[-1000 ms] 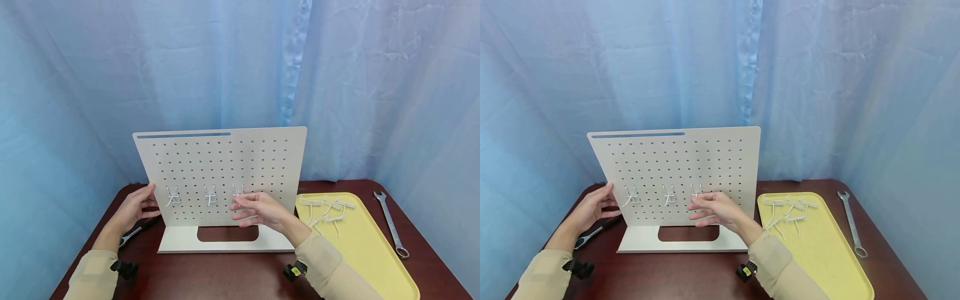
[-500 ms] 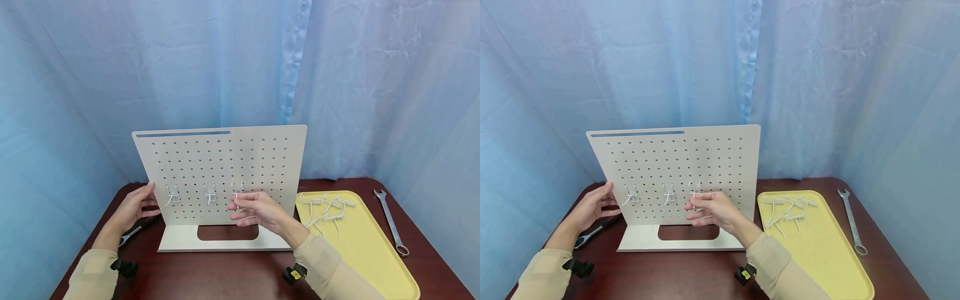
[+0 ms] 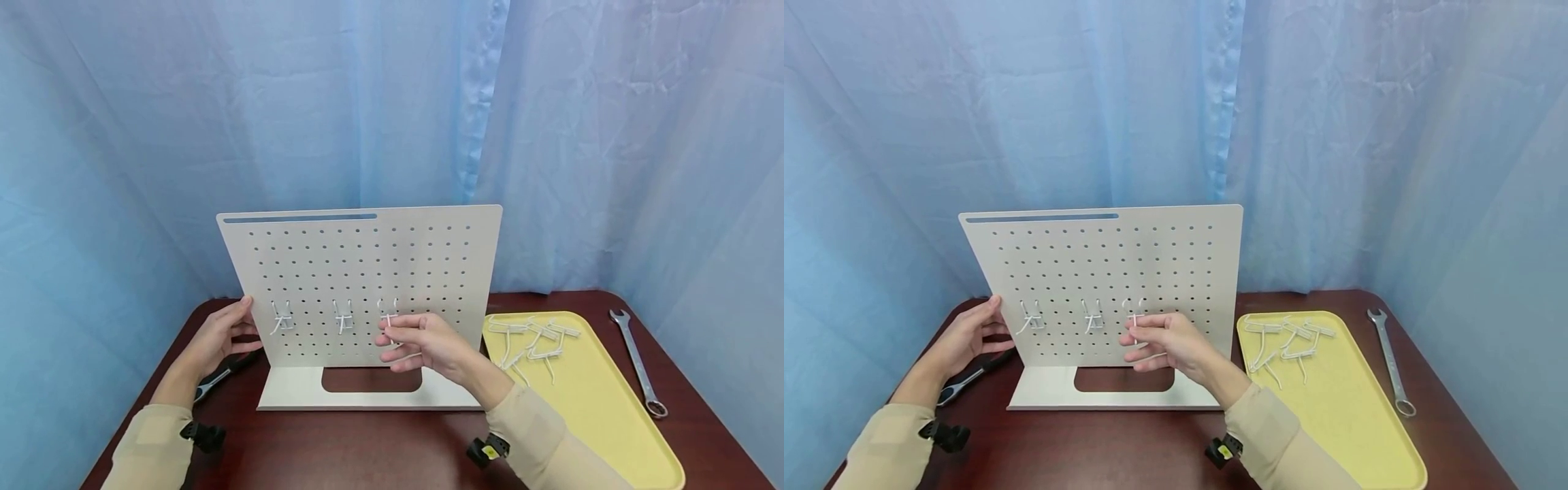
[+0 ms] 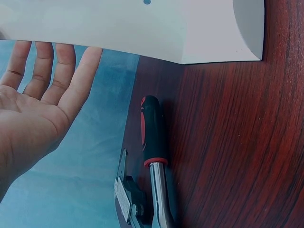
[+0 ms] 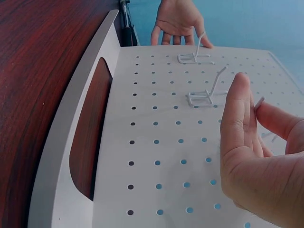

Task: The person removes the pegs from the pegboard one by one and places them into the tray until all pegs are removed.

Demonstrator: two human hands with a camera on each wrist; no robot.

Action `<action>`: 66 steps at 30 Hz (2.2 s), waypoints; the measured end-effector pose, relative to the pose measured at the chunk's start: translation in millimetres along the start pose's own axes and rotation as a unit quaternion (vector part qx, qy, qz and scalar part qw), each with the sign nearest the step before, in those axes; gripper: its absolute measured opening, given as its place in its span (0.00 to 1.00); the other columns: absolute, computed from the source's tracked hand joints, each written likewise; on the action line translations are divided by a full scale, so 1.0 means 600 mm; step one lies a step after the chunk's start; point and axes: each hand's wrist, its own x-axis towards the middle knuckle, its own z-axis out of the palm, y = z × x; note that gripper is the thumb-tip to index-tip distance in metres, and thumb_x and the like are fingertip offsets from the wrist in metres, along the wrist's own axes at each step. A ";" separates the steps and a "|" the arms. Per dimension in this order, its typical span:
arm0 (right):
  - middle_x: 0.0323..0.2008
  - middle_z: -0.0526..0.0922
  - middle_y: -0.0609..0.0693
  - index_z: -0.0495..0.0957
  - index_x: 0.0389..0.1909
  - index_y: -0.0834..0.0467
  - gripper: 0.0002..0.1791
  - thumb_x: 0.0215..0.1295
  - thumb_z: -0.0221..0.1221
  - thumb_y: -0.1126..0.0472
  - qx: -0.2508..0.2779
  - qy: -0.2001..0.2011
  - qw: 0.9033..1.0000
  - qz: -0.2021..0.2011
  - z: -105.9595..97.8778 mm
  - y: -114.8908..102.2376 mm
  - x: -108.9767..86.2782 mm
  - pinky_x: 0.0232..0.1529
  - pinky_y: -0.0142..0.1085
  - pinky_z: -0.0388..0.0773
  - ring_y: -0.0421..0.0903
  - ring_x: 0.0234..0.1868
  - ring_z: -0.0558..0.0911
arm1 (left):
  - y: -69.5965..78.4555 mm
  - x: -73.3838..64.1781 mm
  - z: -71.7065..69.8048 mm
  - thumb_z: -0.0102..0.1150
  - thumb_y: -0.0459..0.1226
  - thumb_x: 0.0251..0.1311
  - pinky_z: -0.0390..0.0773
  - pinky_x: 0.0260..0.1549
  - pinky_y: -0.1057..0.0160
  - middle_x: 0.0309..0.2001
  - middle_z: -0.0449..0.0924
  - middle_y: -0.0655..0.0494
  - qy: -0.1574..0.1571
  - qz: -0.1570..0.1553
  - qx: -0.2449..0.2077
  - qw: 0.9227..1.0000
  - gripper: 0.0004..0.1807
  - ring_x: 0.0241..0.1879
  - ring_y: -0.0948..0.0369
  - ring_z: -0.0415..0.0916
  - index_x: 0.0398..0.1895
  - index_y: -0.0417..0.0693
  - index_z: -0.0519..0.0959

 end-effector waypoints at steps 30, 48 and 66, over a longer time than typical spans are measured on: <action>0.47 0.86 0.58 0.66 0.68 0.73 0.32 0.73 0.62 0.57 -0.097 0.044 0.994 -0.022 -0.125 -0.037 -0.101 0.43 0.47 0.86 0.49 0.40 0.89 | -0.002 0.003 -0.001 0.46 0.56 0.76 0.84 0.45 0.47 0.46 0.80 0.51 -0.004 0.006 -0.007 1.000 0.24 0.44 0.54 0.82 0.56 0.47 0.77; 0.48 0.86 0.57 0.73 0.63 0.65 0.21 0.77 0.58 0.57 -0.162 0.103 0.981 -0.003 -0.275 -0.016 -0.206 0.45 0.47 0.86 0.52 0.43 0.88 | -0.007 0.003 -0.004 0.45 0.56 0.77 0.84 0.46 0.45 0.46 0.79 0.51 -0.007 0.012 -0.002 1.000 0.22 0.44 0.55 0.82 0.57 0.52 0.76; 0.49 0.87 0.54 0.68 0.65 0.69 0.24 0.78 0.55 0.58 -0.126 0.158 0.976 0.083 -0.440 0.049 -0.285 0.48 0.48 0.84 0.53 0.45 0.88 | -0.007 0.005 -0.003 0.45 0.56 0.77 0.82 0.48 0.42 0.47 0.79 0.50 -0.011 0.011 -0.004 1.000 0.24 0.45 0.54 0.82 0.59 0.50 0.76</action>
